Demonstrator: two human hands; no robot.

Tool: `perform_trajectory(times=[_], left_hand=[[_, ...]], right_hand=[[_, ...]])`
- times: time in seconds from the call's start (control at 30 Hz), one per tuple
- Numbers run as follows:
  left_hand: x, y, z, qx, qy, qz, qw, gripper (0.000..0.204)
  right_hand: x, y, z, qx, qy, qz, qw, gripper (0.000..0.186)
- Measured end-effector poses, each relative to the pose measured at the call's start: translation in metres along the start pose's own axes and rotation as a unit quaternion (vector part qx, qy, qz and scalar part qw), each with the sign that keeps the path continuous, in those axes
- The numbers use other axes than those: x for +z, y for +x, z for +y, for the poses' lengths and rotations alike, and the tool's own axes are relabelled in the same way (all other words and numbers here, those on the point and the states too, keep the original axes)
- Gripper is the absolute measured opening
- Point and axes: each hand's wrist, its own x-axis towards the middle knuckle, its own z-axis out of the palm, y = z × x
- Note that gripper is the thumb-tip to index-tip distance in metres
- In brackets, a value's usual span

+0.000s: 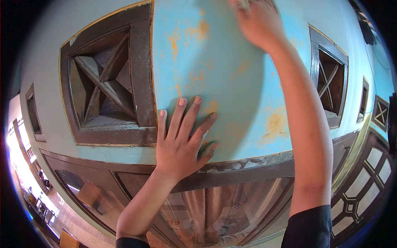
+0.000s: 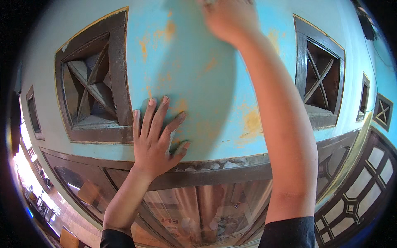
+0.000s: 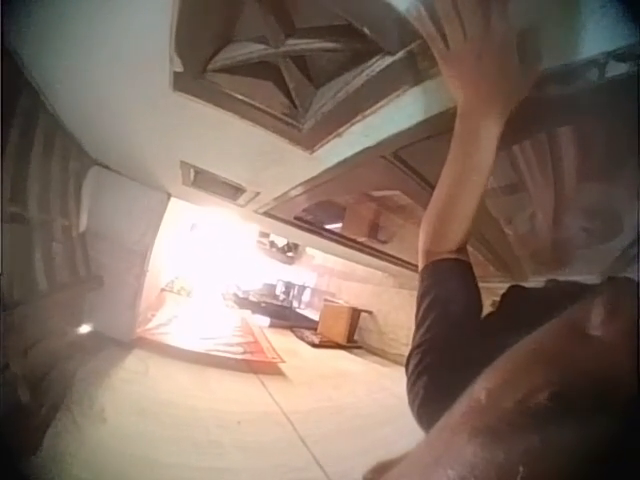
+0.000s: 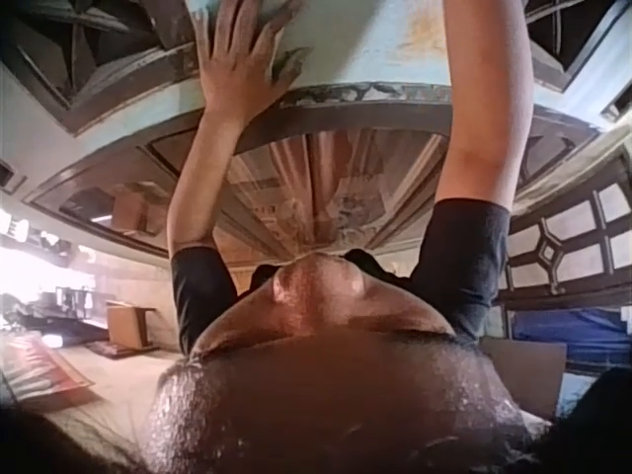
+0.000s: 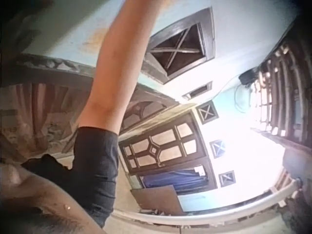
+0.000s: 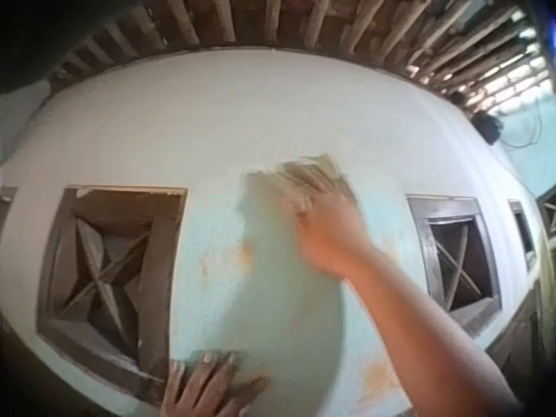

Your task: Sanding a wall surface with a piece of sandpaper.

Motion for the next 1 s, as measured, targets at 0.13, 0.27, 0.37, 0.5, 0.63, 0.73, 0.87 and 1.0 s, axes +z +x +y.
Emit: perform_trajectory(times=[0.13,0.27,0.37,0.5,0.63,0.73,0.87,1.0], left_hand=[[-0.001,0.0,-0.001,0.006,0.0,0.018,1.0,0.062],[0.001,-0.005,-0.007,-0.001,0.001,0.023,1.0,0.06],[0.002,-0.004,-0.007,-0.003,0.004,0.024,1.0,0.06],[0.002,-0.004,-0.006,-0.006,0.009,0.018,1.0,0.06],[-0.001,-0.001,-0.001,0.005,0.0,0.012,1.0,0.059],[0.0,-0.002,-0.004,0.004,0.004,0.014,1.0,0.061],[0.0,-0.001,-0.001,-0.001,0.003,0.013,1.0,0.063],[0.0,-0.004,-0.007,-0.008,0.011,0.014,1.0,0.064]], right_hand=[[0.054,-0.032,0.046,-0.196,-0.036,0.454,0.868,0.043],[0.116,-0.096,0.053,-0.26,-0.076,0.419,0.867,0.048],[0.132,-0.133,0.065,-0.278,-0.088,0.319,0.902,0.05],[0.113,-0.125,0.075,-0.328,-0.127,0.264,0.898,0.048],[0.079,-0.064,0.08,-0.344,-0.135,0.388,0.844,0.046],[0.043,-0.047,0.054,-0.27,-0.033,0.351,0.896,0.044],[0.033,-0.037,0.046,-0.213,-0.029,0.398,0.892,0.044],[0.062,-0.068,0.038,-0.265,-0.072,0.337,0.901,0.044]])
